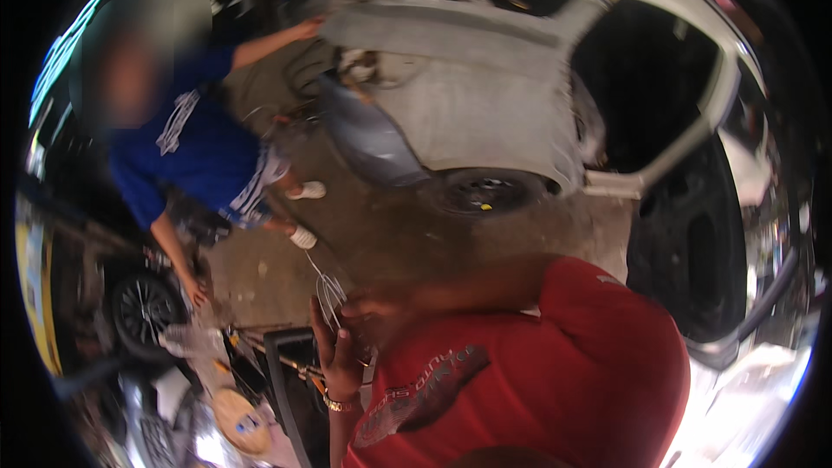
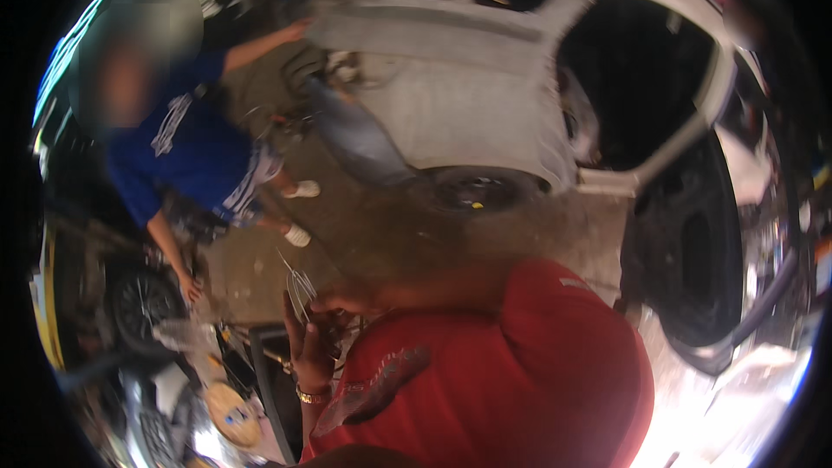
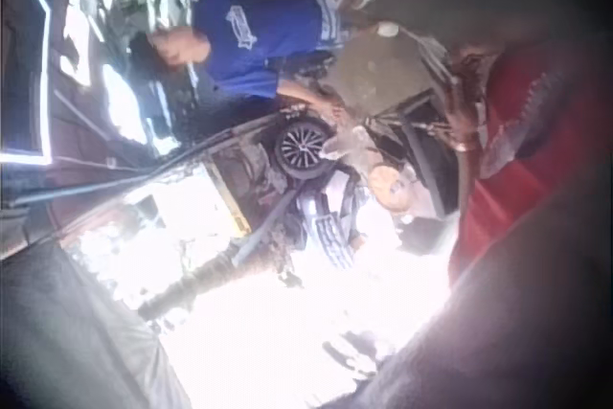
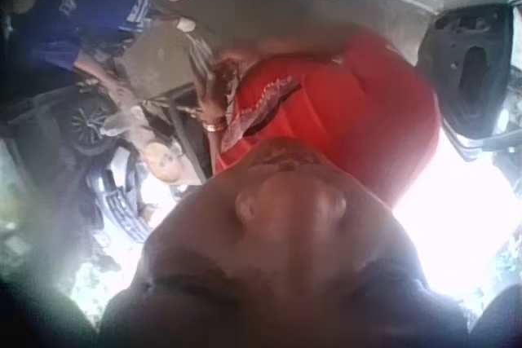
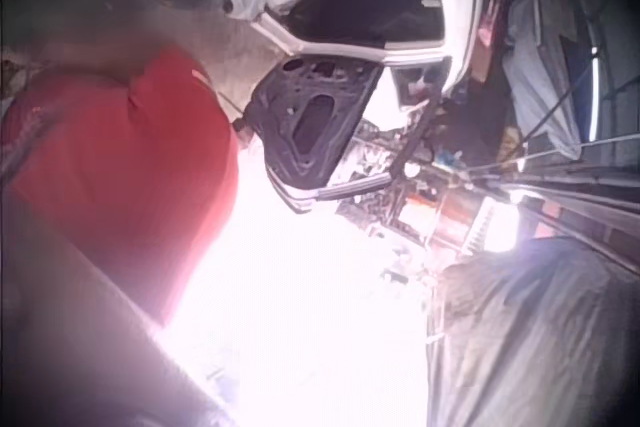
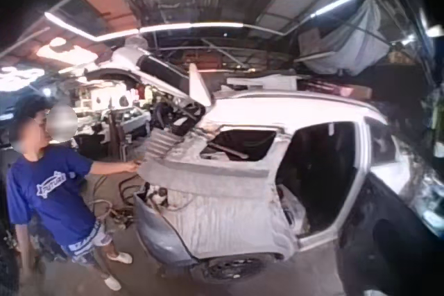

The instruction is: The person welds a metal sheet onto the front section of a white car using a welding torch and filler wire. A second person assists by holding the sheet in place. The welder then uses a hammer to tap the welded area.

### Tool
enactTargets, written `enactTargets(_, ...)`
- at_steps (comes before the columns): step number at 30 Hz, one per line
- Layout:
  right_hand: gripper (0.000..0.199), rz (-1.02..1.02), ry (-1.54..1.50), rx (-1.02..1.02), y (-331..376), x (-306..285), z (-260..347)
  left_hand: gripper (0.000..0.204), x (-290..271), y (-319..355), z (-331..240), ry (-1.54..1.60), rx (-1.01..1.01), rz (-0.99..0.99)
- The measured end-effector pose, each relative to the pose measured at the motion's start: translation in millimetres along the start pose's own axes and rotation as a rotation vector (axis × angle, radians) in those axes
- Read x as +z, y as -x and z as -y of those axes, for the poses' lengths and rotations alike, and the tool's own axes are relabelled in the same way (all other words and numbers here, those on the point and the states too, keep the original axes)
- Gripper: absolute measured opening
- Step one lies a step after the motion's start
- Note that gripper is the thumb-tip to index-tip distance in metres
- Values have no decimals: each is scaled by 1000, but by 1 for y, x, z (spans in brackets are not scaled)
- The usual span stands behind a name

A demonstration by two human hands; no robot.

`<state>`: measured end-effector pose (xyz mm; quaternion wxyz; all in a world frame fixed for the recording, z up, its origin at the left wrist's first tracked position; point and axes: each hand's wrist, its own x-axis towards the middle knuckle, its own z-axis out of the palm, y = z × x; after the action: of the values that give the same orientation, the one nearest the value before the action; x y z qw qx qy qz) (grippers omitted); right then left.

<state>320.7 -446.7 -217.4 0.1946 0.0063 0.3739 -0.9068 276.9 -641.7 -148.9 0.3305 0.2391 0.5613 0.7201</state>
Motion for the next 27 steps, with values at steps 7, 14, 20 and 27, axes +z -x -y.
enactTargets(7, 38, -444, 329, -269, 139, -40, 48, 66, 117, -53, 25, 226, -300, 127)
enactTargets(14, 44, -773, 462, -413, 266, -92, 55, 44, 193, -87, 74, -58, -361, 127)
enactTargets(20, 34, -765, 340, -406, 328, -129, 70, 45, 275, -125, 79, -177, -531, 312)
enactTargets(27, 31, -656, 432, -434, 335, -139, 107, 55, 316, -148, 73, -382, -433, 475)
